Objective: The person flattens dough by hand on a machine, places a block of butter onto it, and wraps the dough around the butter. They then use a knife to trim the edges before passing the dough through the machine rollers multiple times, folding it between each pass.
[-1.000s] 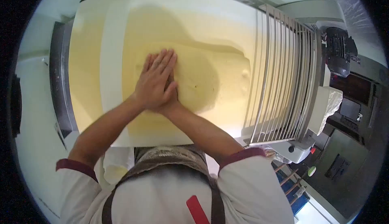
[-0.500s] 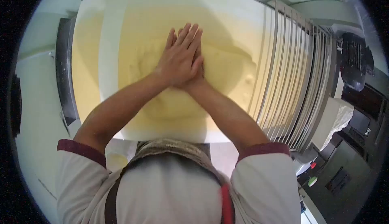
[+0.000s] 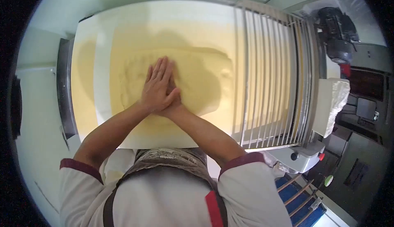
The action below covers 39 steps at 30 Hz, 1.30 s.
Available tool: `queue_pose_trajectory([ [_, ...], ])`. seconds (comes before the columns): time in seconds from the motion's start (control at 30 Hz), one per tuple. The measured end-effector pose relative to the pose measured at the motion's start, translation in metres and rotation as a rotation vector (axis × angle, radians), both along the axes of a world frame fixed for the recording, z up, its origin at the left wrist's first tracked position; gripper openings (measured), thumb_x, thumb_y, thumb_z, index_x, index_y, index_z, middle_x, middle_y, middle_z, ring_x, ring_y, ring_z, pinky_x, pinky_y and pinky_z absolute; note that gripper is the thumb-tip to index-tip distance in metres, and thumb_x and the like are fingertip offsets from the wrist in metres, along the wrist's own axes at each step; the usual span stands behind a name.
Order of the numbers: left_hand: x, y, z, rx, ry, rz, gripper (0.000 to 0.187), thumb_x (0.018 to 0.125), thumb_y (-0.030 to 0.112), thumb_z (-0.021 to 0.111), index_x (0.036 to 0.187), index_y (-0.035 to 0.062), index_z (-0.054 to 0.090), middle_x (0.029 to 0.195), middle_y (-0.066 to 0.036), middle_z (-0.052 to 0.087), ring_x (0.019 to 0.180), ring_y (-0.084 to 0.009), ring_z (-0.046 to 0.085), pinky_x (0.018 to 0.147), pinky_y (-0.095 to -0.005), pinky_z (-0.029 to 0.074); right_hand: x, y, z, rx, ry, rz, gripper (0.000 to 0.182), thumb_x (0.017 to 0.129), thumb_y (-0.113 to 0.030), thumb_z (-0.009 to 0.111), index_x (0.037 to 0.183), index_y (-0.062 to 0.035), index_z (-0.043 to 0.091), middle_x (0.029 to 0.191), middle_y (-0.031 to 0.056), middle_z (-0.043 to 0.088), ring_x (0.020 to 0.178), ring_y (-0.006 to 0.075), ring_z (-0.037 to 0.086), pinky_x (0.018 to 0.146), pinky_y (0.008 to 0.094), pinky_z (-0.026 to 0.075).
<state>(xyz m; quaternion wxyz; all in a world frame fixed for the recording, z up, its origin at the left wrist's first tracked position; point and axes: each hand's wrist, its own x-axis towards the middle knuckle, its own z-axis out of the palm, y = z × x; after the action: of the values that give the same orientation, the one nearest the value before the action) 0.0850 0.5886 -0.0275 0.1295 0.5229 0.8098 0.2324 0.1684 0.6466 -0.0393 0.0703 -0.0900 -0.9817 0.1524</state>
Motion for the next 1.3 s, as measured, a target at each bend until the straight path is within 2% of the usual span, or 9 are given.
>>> queue_pose_trajectory([
  [0.13,-0.012,0.044,0.015,0.157,-0.103,-0.033,0.077,0.086,0.047,0.048,0.143,-0.0004,0.028,0.151,-0.023,0.020,0.143,-0.0352,0.014,0.114,-0.0512,0.011,0.003,0.051,0.004,0.049,0.052,0.069,0.077,0.084,-0.047,0.050,0.144,-0.0051,0.025,0.150,0.0203,0.022,0.140,0.0404,0.009,0.114,0.0560,0.004],
  [0.17,-0.013,0.073,0.015,0.196,-0.063,-0.083,0.075,0.086,0.048,0.049,0.143,0.0031,0.030,0.151,-0.022,0.021,0.143,-0.0354,0.014,0.114,-0.0516,0.011,0.001,0.069,0.007,0.069,0.024,0.063,0.077,0.084,-0.047,0.050,0.145,-0.0052,0.025,0.150,0.0202,0.022,0.140,0.0404,0.009,0.114,0.0560,0.004],
  [0.3,-0.004,0.121,-0.012,0.094,0.062,-0.086,0.068,0.087,0.045,0.048,0.144,0.0108,0.033,0.151,-0.018,0.023,0.143,-0.0334,0.014,0.115,-0.0492,0.011,-0.008,0.130,-0.006,0.121,-0.085,-0.008,0.078,0.084,-0.047,0.049,0.145,-0.0054,0.024,0.151,0.0198,0.020,0.141,0.0402,0.008,0.113,0.0560,0.004],
  [0.5,-0.002,0.129,-0.014,0.056,0.099,-0.054,0.076,0.085,0.048,0.049,0.147,0.0112,0.025,0.152,-0.021,0.020,0.142,-0.0373,0.014,0.114,-0.0515,0.010,-0.001,0.120,-0.001,0.166,-0.060,-0.010,0.078,0.085,-0.048,0.048,0.146,-0.0058,0.023,0.152,0.0191,0.019,0.141,0.0399,0.008,0.113,0.0560,0.004],
  [0.7,0.069,0.062,0.000,0.009,-0.118,-0.060,0.082,0.083,0.045,0.052,0.145,-0.0008,0.023,0.149,-0.026,0.023,0.141,-0.0390,0.015,0.115,-0.0495,0.009,0.053,0.081,0.009,0.048,-0.089,-0.057,0.079,0.085,-0.048,0.047,0.146,-0.0061,0.021,0.152,0.0185,0.017,0.141,0.0396,0.007,0.113,0.0561,0.004],
  [0.9,0.071,0.060,-0.008,0.025,0.027,-0.097,0.081,0.082,0.042,0.051,0.143,-0.0044,0.024,0.149,-0.027,0.023,0.141,-0.0396,0.015,0.115,-0.0495,0.009,0.063,0.081,-0.001,0.074,-0.056,-0.047,0.079,0.086,-0.049,0.046,0.147,-0.0065,0.020,0.153,0.0179,0.015,0.142,0.0393,0.006,0.113,0.0561,0.004],
  [1.03,0.067,0.092,0.009,0.127,-0.153,-0.110,0.076,0.085,0.040,0.049,0.143,-0.0027,0.026,0.150,-0.024,0.022,0.142,-0.0393,0.014,0.115,-0.0507,0.008,0.075,0.108,0.004,0.131,-0.061,-0.079,0.079,0.086,-0.050,0.045,0.147,-0.0067,0.019,0.154,0.0175,0.013,0.142,0.0391,0.006,0.113,0.0561,0.004],
  [1.13,0.062,0.170,-0.006,0.229,-0.092,-0.130,0.074,0.085,0.039,0.049,0.144,-0.0010,0.027,0.150,-0.023,0.023,0.142,-0.0373,0.016,0.115,-0.0510,0.010,0.067,0.158,0.007,0.244,-0.107,-0.093,0.080,0.086,-0.050,0.045,0.148,-0.0069,0.018,0.154,0.0172,0.012,0.142,0.0390,0.006,0.113,0.0561,0.003],
  [1.3,0.072,0.201,-0.031,0.097,0.059,-0.083,0.072,0.085,0.038,0.048,0.144,0.0008,0.028,0.150,-0.021,0.024,0.142,-0.0351,0.018,0.115,-0.0502,0.012,0.050,0.201,-0.007,0.354,-0.164,-0.129,0.080,0.087,-0.050,0.044,0.148,-0.0072,0.017,0.155,0.0167,0.011,0.142,0.0387,0.005,0.113,0.0562,0.003],
])
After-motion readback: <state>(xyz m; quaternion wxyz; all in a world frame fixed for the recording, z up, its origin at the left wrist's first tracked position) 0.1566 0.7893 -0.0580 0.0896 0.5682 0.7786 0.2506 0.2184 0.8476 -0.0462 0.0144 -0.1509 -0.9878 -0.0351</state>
